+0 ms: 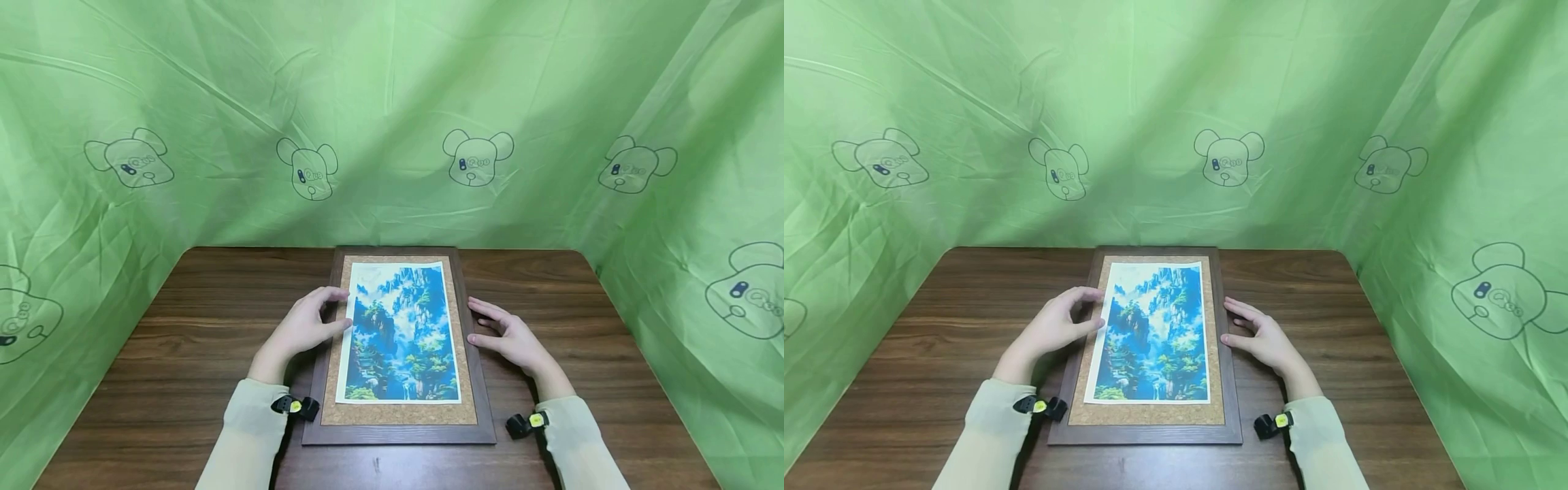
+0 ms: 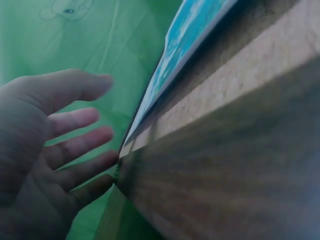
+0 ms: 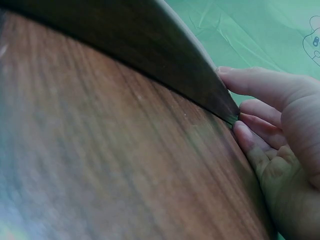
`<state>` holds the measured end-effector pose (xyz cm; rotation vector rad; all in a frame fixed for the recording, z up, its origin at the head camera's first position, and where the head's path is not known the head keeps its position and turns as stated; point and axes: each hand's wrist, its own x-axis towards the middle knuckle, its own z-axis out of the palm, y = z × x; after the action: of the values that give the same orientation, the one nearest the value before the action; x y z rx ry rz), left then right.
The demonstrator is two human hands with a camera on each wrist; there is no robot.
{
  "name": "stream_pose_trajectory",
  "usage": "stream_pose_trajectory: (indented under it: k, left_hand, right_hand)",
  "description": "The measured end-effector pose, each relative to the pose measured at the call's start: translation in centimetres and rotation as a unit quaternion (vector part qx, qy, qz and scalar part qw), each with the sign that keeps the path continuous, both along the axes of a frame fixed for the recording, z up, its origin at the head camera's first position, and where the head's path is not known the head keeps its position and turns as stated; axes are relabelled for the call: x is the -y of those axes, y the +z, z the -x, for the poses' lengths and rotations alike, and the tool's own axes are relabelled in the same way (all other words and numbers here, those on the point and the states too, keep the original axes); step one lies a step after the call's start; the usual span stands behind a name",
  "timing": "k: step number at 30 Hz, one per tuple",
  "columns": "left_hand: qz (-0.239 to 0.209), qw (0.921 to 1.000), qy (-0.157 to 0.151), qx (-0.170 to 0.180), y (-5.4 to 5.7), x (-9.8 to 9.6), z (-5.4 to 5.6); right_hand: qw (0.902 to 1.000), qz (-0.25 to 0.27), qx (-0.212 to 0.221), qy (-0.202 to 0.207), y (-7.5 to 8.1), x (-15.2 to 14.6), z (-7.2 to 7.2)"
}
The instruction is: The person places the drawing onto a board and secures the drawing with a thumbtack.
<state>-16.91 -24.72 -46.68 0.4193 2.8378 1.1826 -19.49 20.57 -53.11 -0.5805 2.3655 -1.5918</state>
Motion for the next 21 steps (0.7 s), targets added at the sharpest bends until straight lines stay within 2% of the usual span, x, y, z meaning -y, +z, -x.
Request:
stream_pose_trajectory:
  k: [9, 15, 21]
  left_hand:
    - [0.010, 0.9983, -0.050, 0.029, -1.0, 1.1, 0.2]
    - [0.002, 0.9977, -0.055, 0.039, -1.5, 1.6, 0.3]
    - [-0.029, 0.9970, -0.060, 0.038, -2.3, 2.3, 0.2]
  right_hand:
    - [1.0000, 0.008, -0.001, 0.001, -0.2, -0.1, 0.1]
    - [1.0000, 0.006, 0.004, -0.001, -0.3, -0.1, 0.1]
    - [0.9999, 0.009, 0.004, 0.002, -0.3, -0.1, 0.1]
